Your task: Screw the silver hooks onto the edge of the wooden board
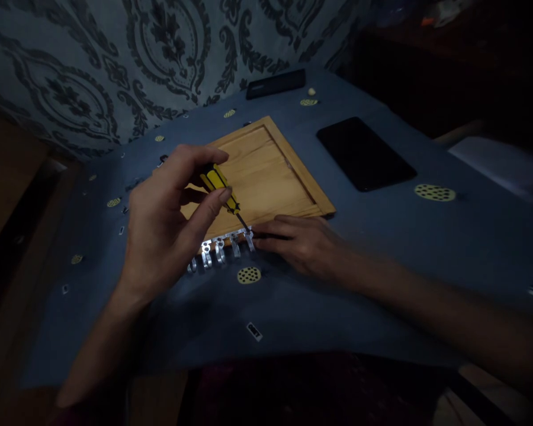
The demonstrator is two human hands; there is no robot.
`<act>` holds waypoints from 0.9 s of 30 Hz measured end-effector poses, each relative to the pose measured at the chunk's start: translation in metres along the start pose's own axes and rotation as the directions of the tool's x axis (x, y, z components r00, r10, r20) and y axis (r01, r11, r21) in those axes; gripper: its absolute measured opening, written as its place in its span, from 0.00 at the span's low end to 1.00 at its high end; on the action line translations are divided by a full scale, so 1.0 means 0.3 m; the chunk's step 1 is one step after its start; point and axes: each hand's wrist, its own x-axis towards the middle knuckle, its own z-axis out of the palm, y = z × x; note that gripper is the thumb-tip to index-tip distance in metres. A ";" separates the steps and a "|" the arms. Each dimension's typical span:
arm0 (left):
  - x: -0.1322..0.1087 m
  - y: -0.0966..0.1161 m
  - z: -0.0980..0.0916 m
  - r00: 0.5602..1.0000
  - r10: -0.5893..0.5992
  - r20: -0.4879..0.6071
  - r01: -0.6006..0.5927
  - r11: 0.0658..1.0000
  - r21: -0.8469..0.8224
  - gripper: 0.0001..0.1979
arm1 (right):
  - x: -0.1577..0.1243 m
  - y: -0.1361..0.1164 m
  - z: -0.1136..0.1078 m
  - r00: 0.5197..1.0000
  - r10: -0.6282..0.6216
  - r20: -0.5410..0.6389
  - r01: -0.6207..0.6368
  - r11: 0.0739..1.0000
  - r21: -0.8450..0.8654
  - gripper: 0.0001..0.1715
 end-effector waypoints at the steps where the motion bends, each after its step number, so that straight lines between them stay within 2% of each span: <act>1: -0.001 0.000 0.001 1.000 0.001 -0.003 -0.001 1.000 0.000 0.16 | 0.000 -0.001 -0.001 1.000 0.001 0.006 -0.001 1.000 0.003 0.18; 18: -0.001 -0.014 0.001 1.000 0.021 0.004 -0.021 0.998 0.057 0.16 | -0.013 0.007 0.009 0.997 0.036 0.067 -0.038 0.999 0.028 0.21; 27: 0.007 -0.020 0.001 0.998 0.046 0.039 -0.051 0.989 0.142 0.11 | -0.012 0.006 0.010 0.999 0.025 0.038 -0.027 0.999 0.035 0.21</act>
